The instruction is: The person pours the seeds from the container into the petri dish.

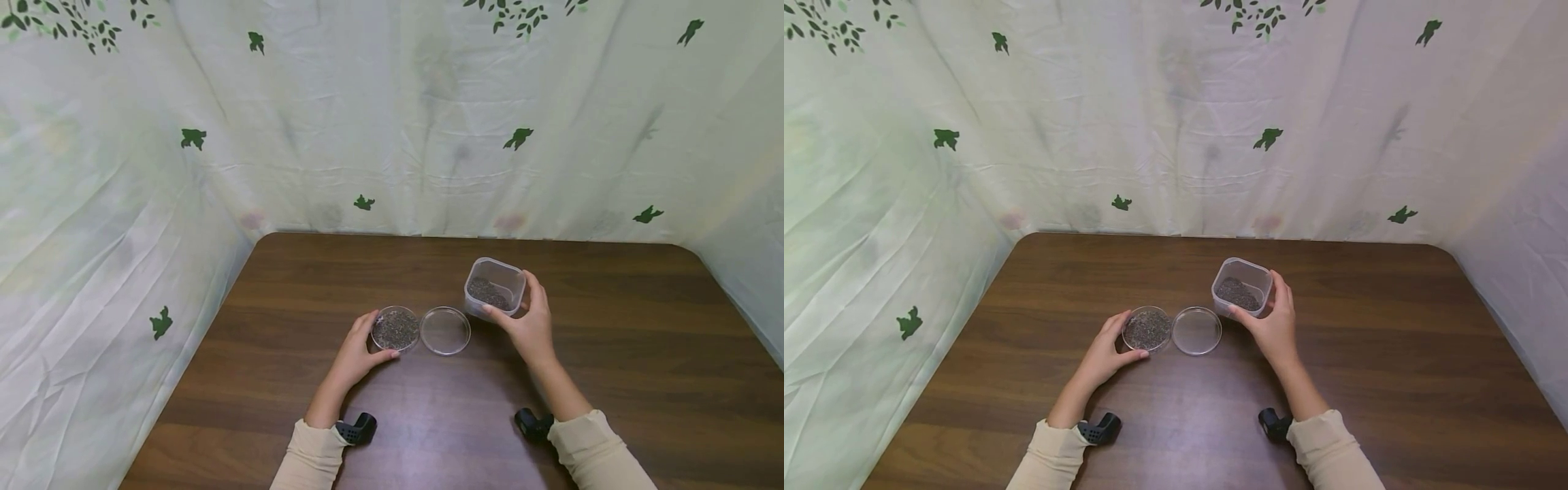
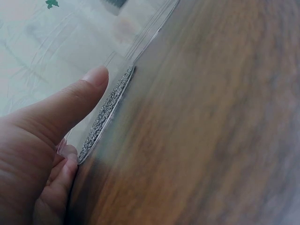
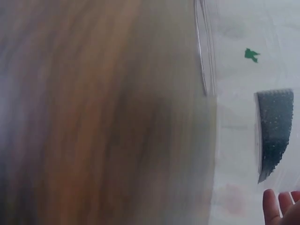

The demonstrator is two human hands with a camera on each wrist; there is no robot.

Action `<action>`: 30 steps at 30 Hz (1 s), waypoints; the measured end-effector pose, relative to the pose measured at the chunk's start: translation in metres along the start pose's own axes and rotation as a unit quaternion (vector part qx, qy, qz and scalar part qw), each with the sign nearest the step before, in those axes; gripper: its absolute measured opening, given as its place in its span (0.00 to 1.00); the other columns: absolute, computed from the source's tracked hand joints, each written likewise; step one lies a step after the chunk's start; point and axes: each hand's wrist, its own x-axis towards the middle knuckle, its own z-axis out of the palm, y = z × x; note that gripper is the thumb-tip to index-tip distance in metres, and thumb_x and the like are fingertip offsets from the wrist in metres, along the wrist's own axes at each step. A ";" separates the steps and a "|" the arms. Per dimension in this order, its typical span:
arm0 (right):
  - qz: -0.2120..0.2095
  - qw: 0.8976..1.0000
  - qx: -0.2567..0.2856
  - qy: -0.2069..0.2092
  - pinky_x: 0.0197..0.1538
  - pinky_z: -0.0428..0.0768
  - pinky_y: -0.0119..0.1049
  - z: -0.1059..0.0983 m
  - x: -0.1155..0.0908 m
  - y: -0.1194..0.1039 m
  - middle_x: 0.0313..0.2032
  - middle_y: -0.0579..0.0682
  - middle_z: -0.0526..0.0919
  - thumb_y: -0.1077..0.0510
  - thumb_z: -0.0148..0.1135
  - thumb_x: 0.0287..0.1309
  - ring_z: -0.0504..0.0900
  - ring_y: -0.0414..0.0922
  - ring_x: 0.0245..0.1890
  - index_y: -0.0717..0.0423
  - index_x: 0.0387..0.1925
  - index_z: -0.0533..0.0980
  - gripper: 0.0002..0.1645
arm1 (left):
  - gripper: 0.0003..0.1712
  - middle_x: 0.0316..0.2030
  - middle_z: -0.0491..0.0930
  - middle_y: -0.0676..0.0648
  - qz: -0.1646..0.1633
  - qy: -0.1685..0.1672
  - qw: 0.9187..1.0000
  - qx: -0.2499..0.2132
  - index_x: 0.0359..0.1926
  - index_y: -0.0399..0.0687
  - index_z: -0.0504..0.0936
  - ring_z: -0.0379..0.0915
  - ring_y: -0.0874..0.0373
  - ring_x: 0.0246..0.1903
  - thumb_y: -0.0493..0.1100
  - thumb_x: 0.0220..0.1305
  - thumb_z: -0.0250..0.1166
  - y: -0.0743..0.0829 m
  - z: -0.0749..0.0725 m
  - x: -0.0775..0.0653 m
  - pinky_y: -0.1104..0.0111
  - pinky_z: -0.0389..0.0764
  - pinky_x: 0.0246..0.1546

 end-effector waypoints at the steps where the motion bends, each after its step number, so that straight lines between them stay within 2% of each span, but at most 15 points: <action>1: 0.000 1.000 -0.002 0.002 0.42 0.67 0.25 -0.002 0.000 0.002 0.52 0.58 0.67 0.58 0.76 0.33 0.68 0.52 0.50 0.58 0.62 0.59 0.53 | 0.52 0.57 0.62 0.34 0.000 0.000 1.000 0.000 0.62 0.32 0.60 0.58 0.42 0.57 0.50 0.39 0.75 0.000 0.000 0.000 0.52 0.60 0.56; 18: 0.033 0.998 -0.037 0.036 0.41 0.67 0.24 -0.027 -0.004 0.025 0.52 0.57 0.68 0.57 0.76 0.33 0.66 0.50 0.50 0.58 0.62 0.60 0.52 | 0.52 0.57 0.63 0.34 0.000 0.002 1.000 -0.001 0.62 0.33 0.60 0.58 0.43 0.57 0.50 0.39 0.75 -0.001 0.001 0.000 0.53 0.60 0.56; 26: 0.051 0.996 -0.064 0.025 0.42 0.66 0.24 -0.035 -0.009 0.032 0.54 0.55 0.66 0.55 0.76 0.34 0.65 0.49 0.53 0.57 0.63 0.57 0.54 | 0.52 0.57 0.63 0.34 0.001 0.003 1.000 -0.006 0.62 0.32 0.60 0.58 0.43 0.57 0.49 0.39 0.75 -0.001 0.001 0.000 0.53 0.60 0.56; 30: 0.059 0.996 -0.066 0.020 0.43 0.66 0.28 -0.037 -0.010 0.033 0.55 0.56 0.65 0.55 0.75 0.35 0.64 0.50 0.54 0.58 0.63 0.57 0.53 | 0.52 0.57 0.63 0.35 0.001 0.004 1.000 -0.004 0.62 0.33 0.61 0.59 0.43 0.57 0.49 0.39 0.75 -0.001 0.001 0.000 0.53 0.60 0.56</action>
